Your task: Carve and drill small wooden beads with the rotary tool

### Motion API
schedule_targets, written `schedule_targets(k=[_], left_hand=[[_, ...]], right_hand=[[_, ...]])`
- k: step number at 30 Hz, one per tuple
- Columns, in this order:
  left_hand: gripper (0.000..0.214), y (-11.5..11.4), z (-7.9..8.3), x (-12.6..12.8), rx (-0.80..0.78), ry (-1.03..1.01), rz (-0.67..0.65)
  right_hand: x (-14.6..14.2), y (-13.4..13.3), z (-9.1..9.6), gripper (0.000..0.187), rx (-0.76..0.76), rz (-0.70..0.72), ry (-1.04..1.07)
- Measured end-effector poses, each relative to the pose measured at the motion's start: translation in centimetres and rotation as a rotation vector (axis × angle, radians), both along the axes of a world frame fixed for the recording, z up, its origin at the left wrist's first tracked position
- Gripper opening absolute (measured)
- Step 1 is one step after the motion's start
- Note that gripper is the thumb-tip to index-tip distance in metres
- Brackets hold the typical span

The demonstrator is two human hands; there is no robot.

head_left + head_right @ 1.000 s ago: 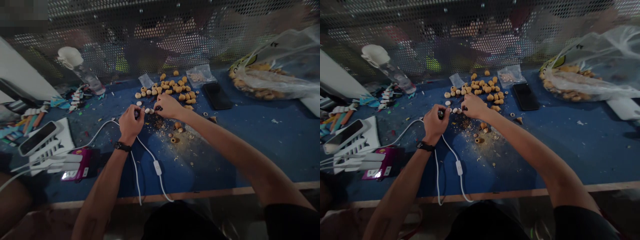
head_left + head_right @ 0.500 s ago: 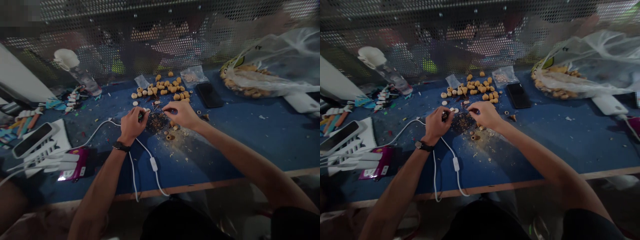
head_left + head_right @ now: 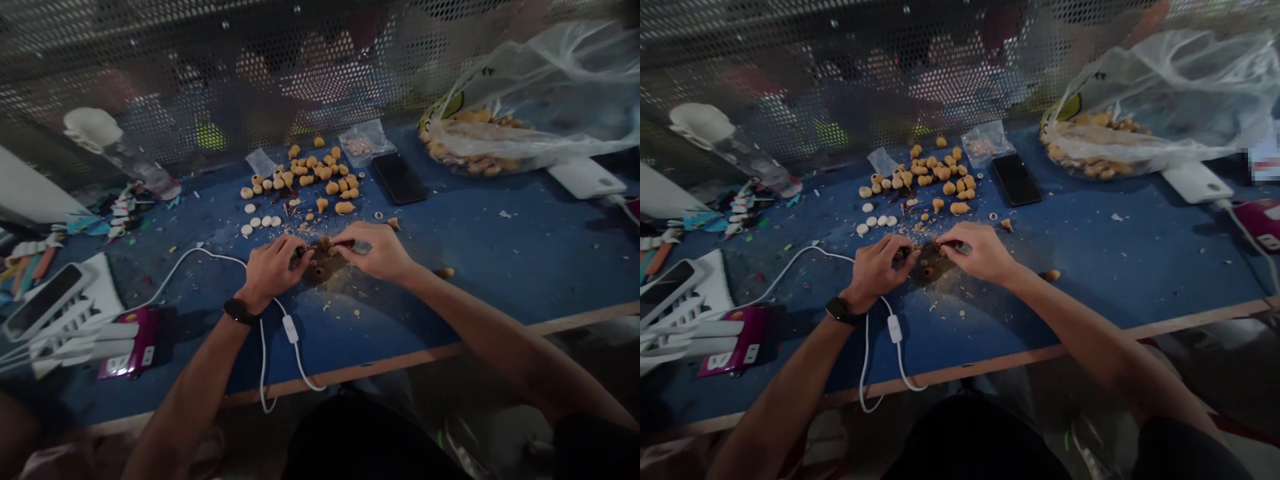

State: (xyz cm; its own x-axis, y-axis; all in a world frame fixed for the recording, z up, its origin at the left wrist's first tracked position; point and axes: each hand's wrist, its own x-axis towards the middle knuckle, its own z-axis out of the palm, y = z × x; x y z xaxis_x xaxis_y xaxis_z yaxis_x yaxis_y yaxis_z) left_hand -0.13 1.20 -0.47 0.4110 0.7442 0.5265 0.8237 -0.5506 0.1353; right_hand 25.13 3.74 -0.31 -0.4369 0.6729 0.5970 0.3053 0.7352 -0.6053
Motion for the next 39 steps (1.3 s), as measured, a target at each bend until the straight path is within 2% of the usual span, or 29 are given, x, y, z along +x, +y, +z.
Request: schedule_targets(k=[14, 20, 27, 34, 39], left_hand=[[0.025, -0.2, 0.1, -0.1, -0.021, 0.055, -0.020], [0.016, -0.2, -0.1, -0.2, 0.042, 0.061, -0.044], [0.019, -0.3, -0.1, 0.0, 0.011, 0.073, -0.036], [0.017, -0.5, -0.1, 0.1, 0.084, 0.112, -0.059], [0.017, -0.5, -0.1, 0.3, 0.018, 0.111, -0.102]], right_hand=[[-0.5, -0.6, -0.2, 0.015, 0.015, -0.028, -0.067], [-0.7, -0.8, -0.3, 0.015, 0.061, -0.035, -0.028], [-1.0, -1.2, 0.1, 0.011, -0.050, -0.037, -0.019], [-1.3, -1.4, 0.1, 0.011, -0.037, -0.001, -0.042], [-1.4, -1.2, -0.3, 0.012, -0.003, 0.012, -0.067]])
